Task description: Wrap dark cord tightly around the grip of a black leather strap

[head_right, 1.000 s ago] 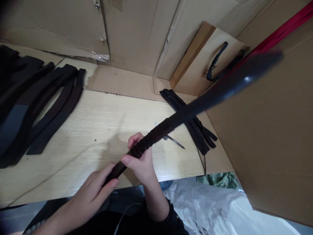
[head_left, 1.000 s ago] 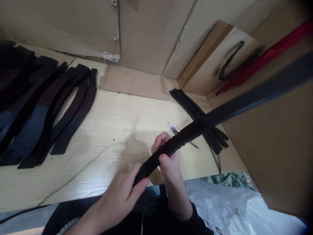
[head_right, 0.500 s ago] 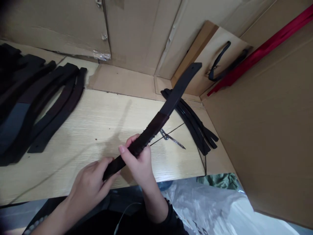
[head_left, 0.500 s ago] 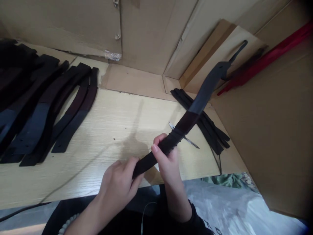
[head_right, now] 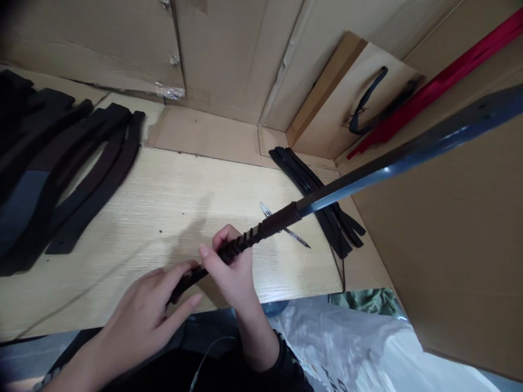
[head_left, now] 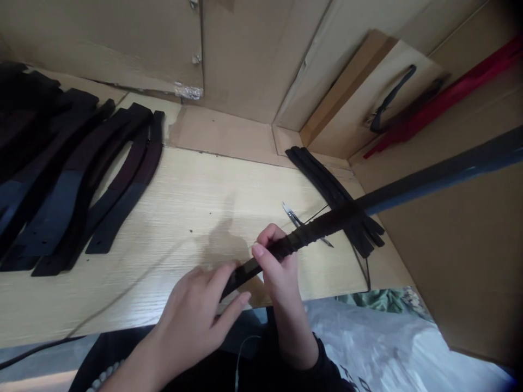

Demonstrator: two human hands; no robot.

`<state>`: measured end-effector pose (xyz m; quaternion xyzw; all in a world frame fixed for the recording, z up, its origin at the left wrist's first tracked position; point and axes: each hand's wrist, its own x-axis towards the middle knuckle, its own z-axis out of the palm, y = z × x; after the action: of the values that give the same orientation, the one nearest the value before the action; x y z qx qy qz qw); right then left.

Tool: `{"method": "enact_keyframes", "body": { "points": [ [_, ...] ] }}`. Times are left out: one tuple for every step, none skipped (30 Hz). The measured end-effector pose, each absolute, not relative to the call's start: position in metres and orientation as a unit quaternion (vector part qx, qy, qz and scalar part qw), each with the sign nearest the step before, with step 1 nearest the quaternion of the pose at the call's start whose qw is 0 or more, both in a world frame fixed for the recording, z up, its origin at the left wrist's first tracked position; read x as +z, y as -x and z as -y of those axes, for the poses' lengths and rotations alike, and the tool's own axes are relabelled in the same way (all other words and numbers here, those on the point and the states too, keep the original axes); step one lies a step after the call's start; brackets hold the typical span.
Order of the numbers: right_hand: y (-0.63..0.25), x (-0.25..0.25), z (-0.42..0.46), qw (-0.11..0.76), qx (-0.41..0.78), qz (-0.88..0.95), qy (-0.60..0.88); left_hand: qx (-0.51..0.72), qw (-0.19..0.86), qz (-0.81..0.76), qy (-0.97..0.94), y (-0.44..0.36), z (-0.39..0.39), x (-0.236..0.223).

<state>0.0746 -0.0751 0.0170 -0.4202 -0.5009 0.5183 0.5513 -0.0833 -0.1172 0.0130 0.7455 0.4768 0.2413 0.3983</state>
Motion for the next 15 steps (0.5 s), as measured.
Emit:
{"method": "enact_keyframes", "body": {
  "points": [
    [-0.075, 0.016, 0.077, 0.554, 0.533, 0.494, 0.405, 0.236, 0.439, -0.449, -0.741, 0.086, 0.116, 0.014],
    [-0.075, 0.015, 0.079, 0.556, 0.559, 0.485, 0.379, 0.23, 0.504, -0.405, -0.727, 0.088, 0.116, 0.015],
    [-0.075, 0.014, 0.08, 0.555, 0.587, 0.475, 0.347, 0.218, 0.566, -0.355, -0.711, 0.09, 0.116, 0.015],
    [-0.075, 0.013, 0.081, 0.554, 0.608, 0.468, 0.324, 0.216, 0.595, -0.332, -0.699, 0.091, 0.116, 0.015],
    [-0.075, 0.011, 0.082, 0.555, 0.615, 0.463, 0.316, 0.217, 0.61, -0.323, -0.69, 0.091, 0.116, 0.015],
    [-0.075, 0.01, 0.082, 0.558, 0.608, 0.463, 0.323, 0.226, 0.6, -0.337, -0.69, 0.089, 0.117, 0.014],
    [-0.075, 0.009, 0.081, 0.563, 0.594, 0.464, 0.339, 0.24, 0.577, -0.364, -0.69, 0.087, 0.117, 0.012],
    [-0.075, 0.008, 0.08, 0.566, 0.579, 0.465, 0.357, 0.253, 0.557, -0.388, -0.689, 0.084, 0.118, 0.011],
    [-0.074, 0.008, 0.079, 0.57, 0.566, 0.465, 0.372, 0.264, 0.541, -0.407, -0.687, 0.082, 0.118, 0.009],
    [-0.074, 0.007, 0.079, 0.574, 0.557, 0.463, 0.381, 0.272, 0.531, -0.418, -0.685, 0.08, 0.118, 0.008],
    [-0.074, 0.007, 0.079, 0.577, 0.556, 0.461, 0.381, 0.275, 0.532, -0.419, -0.683, 0.079, 0.118, 0.007],
    [-0.075, 0.006, 0.08, 0.579, 0.561, 0.458, 0.374, 0.272, 0.543, -0.409, -0.681, 0.079, 0.117, 0.006],
    [-0.075, 0.006, 0.081, 0.579, 0.572, 0.454, 0.363, 0.264, 0.561, -0.39, -0.681, 0.079, 0.116, 0.005],
    [-0.076, 0.006, 0.082, 0.578, 0.586, 0.449, 0.348, 0.255, 0.58, -0.366, -0.682, 0.08, 0.114, 0.004],
    [-0.077, 0.006, 0.083, 0.576, 0.598, 0.447, 0.333, 0.245, 0.597, -0.343, -0.682, 0.082, 0.113, 0.004]
  ]
}}
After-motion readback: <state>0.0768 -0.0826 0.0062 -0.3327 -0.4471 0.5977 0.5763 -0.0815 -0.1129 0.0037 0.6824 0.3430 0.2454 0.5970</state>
